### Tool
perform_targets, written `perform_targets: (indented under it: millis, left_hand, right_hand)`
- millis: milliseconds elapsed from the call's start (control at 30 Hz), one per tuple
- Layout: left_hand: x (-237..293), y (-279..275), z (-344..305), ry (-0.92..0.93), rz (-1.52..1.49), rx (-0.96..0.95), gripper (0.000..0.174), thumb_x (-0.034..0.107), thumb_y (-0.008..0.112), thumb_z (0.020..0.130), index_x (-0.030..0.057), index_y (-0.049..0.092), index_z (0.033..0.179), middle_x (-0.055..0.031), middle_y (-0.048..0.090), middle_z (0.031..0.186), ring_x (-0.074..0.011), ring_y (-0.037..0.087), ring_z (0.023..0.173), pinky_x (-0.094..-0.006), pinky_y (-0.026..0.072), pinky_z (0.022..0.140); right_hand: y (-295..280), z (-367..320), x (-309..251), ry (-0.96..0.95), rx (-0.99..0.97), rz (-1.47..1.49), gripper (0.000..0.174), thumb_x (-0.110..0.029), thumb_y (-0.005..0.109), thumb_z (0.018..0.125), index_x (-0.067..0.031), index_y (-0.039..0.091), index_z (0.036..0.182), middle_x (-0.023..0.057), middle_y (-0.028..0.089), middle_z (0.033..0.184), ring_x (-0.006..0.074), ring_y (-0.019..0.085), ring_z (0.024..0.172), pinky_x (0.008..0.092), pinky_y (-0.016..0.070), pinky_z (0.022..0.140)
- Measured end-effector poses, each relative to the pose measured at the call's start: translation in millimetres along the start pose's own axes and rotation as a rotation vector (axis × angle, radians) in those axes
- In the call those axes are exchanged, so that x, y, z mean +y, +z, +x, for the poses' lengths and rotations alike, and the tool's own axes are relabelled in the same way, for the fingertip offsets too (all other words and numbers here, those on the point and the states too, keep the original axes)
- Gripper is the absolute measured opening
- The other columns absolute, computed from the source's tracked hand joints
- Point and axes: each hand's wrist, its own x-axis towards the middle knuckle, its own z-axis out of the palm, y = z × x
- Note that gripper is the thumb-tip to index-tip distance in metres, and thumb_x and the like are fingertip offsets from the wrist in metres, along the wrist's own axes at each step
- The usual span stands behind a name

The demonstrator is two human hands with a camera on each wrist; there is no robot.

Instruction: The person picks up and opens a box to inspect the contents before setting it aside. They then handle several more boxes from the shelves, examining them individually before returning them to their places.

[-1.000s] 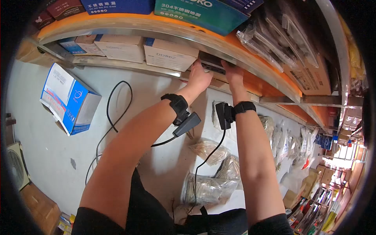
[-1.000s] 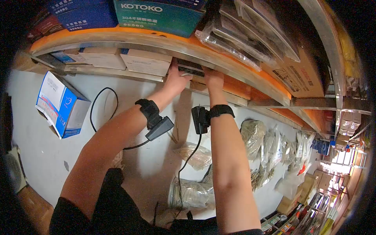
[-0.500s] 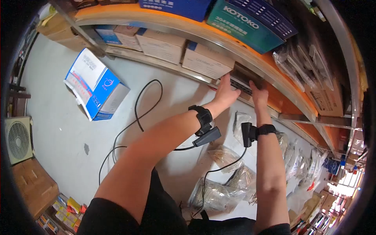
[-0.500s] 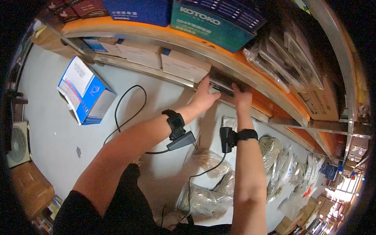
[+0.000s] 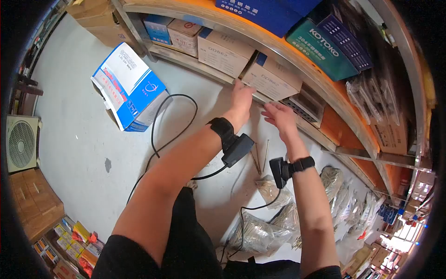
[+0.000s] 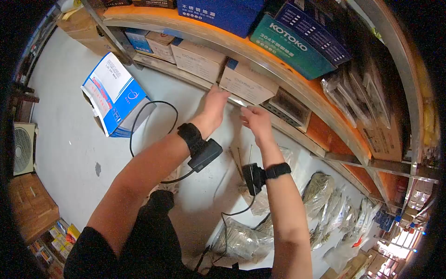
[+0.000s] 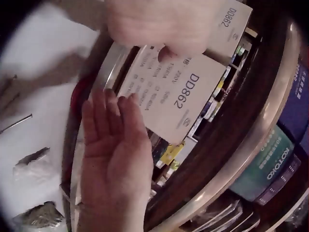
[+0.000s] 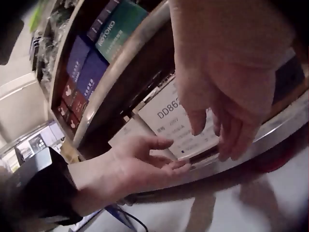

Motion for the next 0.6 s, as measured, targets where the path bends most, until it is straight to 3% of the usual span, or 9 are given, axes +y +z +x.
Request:
perform_targets:
  millis: [33,100,233,300,433,500,533,600]
  left_hand:
    - [1,1,1,0.000,-0.001,0.003,0.064,-0.001,0.047,0.071,0.0004,0.020,0.130,-0.0126,0.045,0.114,-0.0204,0.040,0.106,-0.0294,0.0280,0.090]
    - [2,4,2,-0.096,-0.027,0.005,0.065,0.000,0.047,0.072,0.0006,0.019,0.130,-0.0117,0.046,0.112,-0.0202,0.041,0.102,-0.0301,0.0275,0.090]
    - [4,7,1,-0.082,-0.084,-0.021,0.055,-0.001,0.046,0.071,0.0000,0.027,0.124,-0.0105,0.047,0.107,-0.0193,0.041,0.096,-0.0303,0.0283,0.087]
    - [8,15,-3,-0.066,-0.176,0.093,0.018,0.001,0.050,0.071,0.0046,0.047,0.089,-0.0053,0.050,0.087,-0.0142,0.044,0.083,-0.0263,0.0330,0.074]
    - [13,4,-3,-0.055,-0.059,0.084,0.010,0.006,0.053,0.072,0.0054,0.048,0.081,-0.0044,0.049,0.081,-0.0132,0.043,0.080,-0.0255,0.0326,0.072]
    - [24,-9,-5,0.003,0.176,-0.008,0.009,0.012,0.055,0.072,0.0059,0.049,0.074,-0.0038,0.048,0.076,-0.0133,0.042,0.074,-0.0261,0.0328,0.067]
    - [35,-23,-11,0.024,0.321,-0.054,0.013,0.014,0.056,0.073,0.0047,0.055,0.081,-0.0050,0.052,0.082,-0.0148,0.046,0.077,-0.0278,0.0359,0.071]
    - [50,-95,-18,0.470,0.766,-0.174,0.024,0.014,0.054,0.075,0.0043,0.058,0.096,-0.0053,0.056,0.095,-0.0149,0.048,0.089,-0.0281,0.0378,0.079]
  right_hand:
    - [4,8,0,0.113,-0.024,0.086,0.024,-0.018,0.057,0.079,0.0042,0.056,0.087,0.0080,0.058,0.077,0.0164,0.057,0.069,0.0259,0.0468,0.060]
    - [9,19,0,0.123,-0.020,0.229,0.022,-0.016,0.055,0.080,0.0050,0.054,0.087,0.0095,0.057,0.078,0.0186,0.058,0.069,0.0274,0.0479,0.061]
    - [13,26,-9,0.169,0.024,0.359,0.021,-0.013,0.052,0.082,0.0064,0.052,0.090,0.0116,0.057,0.080,0.0210,0.058,0.070,0.0297,0.0497,0.061]
    - [12,29,-11,0.184,0.027,0.373,0.021,-0.012,0.051,0.082,0.0069,0.051,0.090,0.0124,0.056,0.081,0.0218,0.058,0.070,0.0300,0.0501,0.061]
    - [13,25,-12,0.146,0.022,0.382,0.023,-0.014,0.051,0.083,0.0074,0.050,0.091,0.0137,0.056,0.085,0.0226,0.059,0.073,0.0299,0.0507,0.062]
    - [10,21,-4,0.108,0.015,0.341,0.023,-0.015,0.050,0.083,0.0059,0.051,0.093,0.0134,0.057,0.087,0.0222,0.059,0.075,0.0292,0.0503,0.063]
    - [7,20,3,0.102,-0.013,0.346,0.023,-0.015,0.050,0.083,0.0047,0.051,0.094,0.0129,0.057,0.088,0.0213,0.059,0.076,0.0283,0.0500,0.064]
    - [17,7,19,0.112,-0.064,0.357,0.022,-0.015,0.049,0.083,0.0035,0.052,0.094,0.0123,0.058,0.089,0.0205,0.059,0.077,0.0274,0.0497,0.064]
